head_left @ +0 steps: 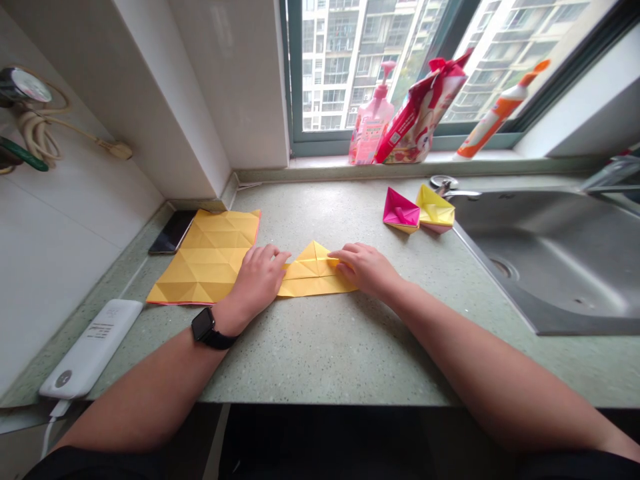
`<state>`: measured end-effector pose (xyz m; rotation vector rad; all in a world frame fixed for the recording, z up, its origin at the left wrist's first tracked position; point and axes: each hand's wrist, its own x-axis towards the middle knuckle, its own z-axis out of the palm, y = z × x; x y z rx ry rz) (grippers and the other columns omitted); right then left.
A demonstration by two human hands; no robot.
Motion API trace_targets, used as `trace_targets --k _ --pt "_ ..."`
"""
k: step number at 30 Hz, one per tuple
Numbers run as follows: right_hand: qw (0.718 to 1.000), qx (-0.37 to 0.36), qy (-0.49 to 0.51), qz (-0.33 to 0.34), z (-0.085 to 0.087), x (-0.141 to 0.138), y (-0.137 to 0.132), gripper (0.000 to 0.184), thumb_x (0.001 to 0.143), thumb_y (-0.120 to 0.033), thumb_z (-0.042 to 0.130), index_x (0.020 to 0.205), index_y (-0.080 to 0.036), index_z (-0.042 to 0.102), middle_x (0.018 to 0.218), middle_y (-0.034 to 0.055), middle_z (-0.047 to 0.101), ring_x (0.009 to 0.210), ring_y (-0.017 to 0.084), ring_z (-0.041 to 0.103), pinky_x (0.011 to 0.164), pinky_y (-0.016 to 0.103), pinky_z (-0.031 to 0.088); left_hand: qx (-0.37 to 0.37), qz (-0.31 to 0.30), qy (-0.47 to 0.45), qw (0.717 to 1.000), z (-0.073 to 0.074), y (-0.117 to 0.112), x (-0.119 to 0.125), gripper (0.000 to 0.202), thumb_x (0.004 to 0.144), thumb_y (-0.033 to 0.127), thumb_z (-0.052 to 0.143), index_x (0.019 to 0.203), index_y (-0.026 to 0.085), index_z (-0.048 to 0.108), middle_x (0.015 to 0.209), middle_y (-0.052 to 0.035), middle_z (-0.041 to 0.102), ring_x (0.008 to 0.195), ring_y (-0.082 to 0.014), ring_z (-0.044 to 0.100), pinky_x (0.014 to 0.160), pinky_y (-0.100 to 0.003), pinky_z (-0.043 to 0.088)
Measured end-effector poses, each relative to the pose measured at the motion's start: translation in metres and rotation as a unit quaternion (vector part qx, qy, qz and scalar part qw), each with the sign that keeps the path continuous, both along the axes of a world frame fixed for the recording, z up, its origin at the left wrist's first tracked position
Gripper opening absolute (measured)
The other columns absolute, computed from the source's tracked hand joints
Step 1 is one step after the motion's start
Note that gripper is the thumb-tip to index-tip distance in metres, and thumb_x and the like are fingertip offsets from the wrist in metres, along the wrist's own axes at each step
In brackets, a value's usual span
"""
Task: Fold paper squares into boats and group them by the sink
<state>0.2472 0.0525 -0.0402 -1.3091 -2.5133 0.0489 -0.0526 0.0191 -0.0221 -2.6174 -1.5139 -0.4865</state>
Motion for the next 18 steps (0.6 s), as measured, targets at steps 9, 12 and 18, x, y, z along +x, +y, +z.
trace_targets --k 9,12,18 --pt "0.999 0.034 -0.002 0.015 0.002 -0.002 -0.003 0.035 0.099 -0.011 0.063 0.124 -0.027 0.082 0.119 0.0100 0.077 0.107 0.028 0.067 0.098 0.044 0.052 -0.070 -0.179 0.013 0.981 0.001 -0.012 0.023 0.027 0.110 0.023 0.057 0.134 0.018 0.069 0.138 -0.0134 0.071 0.127 -0.0307 0.065 0.110 -0.050 0.057" --pt "0.997 0.070 0.006 0.028 0.006 -0.004 -0.007 0.037 0.098 -0.008 0.064 0.122 -0.029 0.083 0.131 0.0100 0.075 0.122 0.031 0.063 0.109 0.050 0.047 -0.087 -0.171 0.010 0.981 0.000 -0.015 0.026 0.028 0.109 0.026 0.060 0.135 0.019 0.069 0.139 -0.0146 0.069 0.129 -0.0316 0.065 0.111 -0.052 0.057" --pt "0.995 0.008 -0.004 0.101 0.008 -0.006 -0.012 0.035 0.096 -0.008 0.069 0.113 -0.033 0.087 0.113 0.0064 0.079 0.102 0.024 0.068 0.094 0.040 0.052 -0.102 -0.158 0.002 0.982 0.001 -0.020 0.029 0.031 0.109 0.030 0.061 0.139 0.021 0.067 0.142 -0.0152 0.067 0.133 -0.0322 0.063 0.113 -0.052 0.056"
